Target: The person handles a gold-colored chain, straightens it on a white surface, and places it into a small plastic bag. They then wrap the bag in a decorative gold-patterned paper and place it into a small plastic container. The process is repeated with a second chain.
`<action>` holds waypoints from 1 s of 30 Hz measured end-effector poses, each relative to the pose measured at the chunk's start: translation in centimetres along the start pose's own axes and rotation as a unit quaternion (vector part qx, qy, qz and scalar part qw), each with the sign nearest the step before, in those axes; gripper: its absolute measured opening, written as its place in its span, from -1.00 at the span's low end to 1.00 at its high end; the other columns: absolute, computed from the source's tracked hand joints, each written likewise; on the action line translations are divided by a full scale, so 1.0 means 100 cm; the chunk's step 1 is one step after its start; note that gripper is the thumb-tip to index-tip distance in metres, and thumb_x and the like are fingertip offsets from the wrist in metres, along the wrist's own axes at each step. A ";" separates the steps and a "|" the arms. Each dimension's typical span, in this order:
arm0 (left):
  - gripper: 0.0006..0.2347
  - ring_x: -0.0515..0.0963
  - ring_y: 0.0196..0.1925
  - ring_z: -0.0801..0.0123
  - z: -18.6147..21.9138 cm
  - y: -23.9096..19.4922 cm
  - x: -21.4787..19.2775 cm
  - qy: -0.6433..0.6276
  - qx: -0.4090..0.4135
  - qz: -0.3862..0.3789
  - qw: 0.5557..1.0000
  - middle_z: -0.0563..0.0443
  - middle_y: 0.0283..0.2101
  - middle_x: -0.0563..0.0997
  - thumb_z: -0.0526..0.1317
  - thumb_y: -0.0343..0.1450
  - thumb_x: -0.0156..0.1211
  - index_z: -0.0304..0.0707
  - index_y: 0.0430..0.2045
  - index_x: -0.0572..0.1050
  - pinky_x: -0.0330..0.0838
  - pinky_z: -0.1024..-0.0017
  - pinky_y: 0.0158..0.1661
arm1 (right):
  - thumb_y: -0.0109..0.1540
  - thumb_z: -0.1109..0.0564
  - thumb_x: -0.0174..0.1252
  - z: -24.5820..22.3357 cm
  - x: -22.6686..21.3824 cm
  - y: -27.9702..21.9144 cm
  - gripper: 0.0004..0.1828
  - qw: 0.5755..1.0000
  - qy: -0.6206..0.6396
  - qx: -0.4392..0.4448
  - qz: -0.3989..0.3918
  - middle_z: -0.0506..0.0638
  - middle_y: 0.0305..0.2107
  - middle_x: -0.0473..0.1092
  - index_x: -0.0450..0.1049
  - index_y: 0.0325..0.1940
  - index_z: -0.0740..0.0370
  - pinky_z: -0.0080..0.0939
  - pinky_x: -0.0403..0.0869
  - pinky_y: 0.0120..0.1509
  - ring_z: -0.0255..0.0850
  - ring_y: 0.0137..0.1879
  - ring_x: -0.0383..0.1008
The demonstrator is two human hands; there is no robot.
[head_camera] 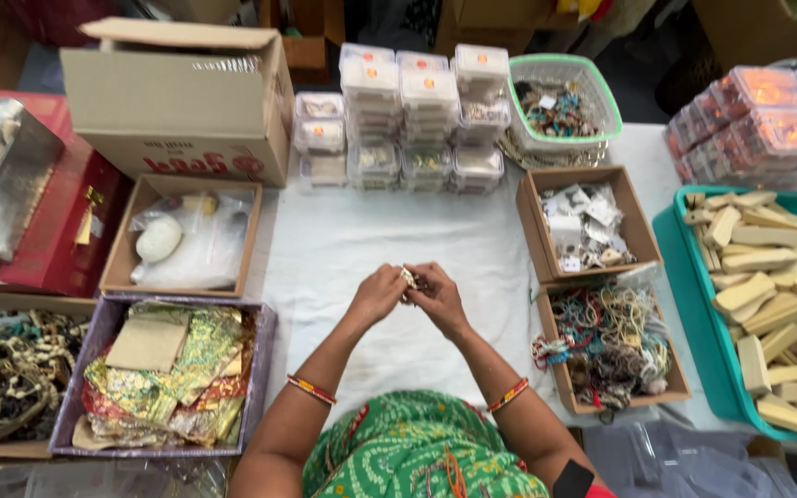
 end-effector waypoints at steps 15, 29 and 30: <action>-0.74 0.66 -0.19 -0.06 -0.013 -0.034 -0.015 0.163 -0.050 0.108 0.979 -0.25 -0.18 0.63 -0.13 0.38 0.15 -0.39 -0.26 0.55 0.57 0.13 -0.15 | 0.24 0.24 0.24 0.045 0.019 -0.003 -0.75 0.987 0.009 0.160 0.029 -0.04 -0.39 0.56 0.61 0.00 0.36 -0.38 0.45 -0.25 -0.37 -0.32 0.50; -0.70 0.68 -0.19 0.09 -0.068 -0.032 -0.008 0.039 -0.166 -0.008 0.985 -0.10 -0.32 0.70 -0.03 0.35 0.05 -0.21 -0.31 0.64 0.51 0.17 -0.12 | 0.25 0.23 0.16 0.050 0.035 0.002 -0.70 0.946 0.040 0.315 -0.060 -0.06 -0.30 0.56 0.58 0.07 0.25 -0.27 0.49 -0.13 -0.35 -0.25 0.51; -0.69 0.68 -0.18 0.10 -0.070 -0.030 -0.007 0.037 -0.168 -0.019 0.985 -0.07 -0.31 0.71 -0.01 0.35 0.03 -0.19 -0.32 0.65 0.51 0.17 -0.12 | 0.25 0.24 0.12 0.040 0.040 0.004 -0.65 0.941 0.055 0.324 -0.075 -0.08 -0.27 0.56 0.55 0.13 0.19 -0.27 0.49 -0.12 -0.35 -0.23 0.50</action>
Point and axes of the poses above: each hand's wrist, its own y-axis towards the middle knuckle, its own x-axis out of the palm, z = x × y, the point moved 2 cm from there along y, towards the middle knuckle
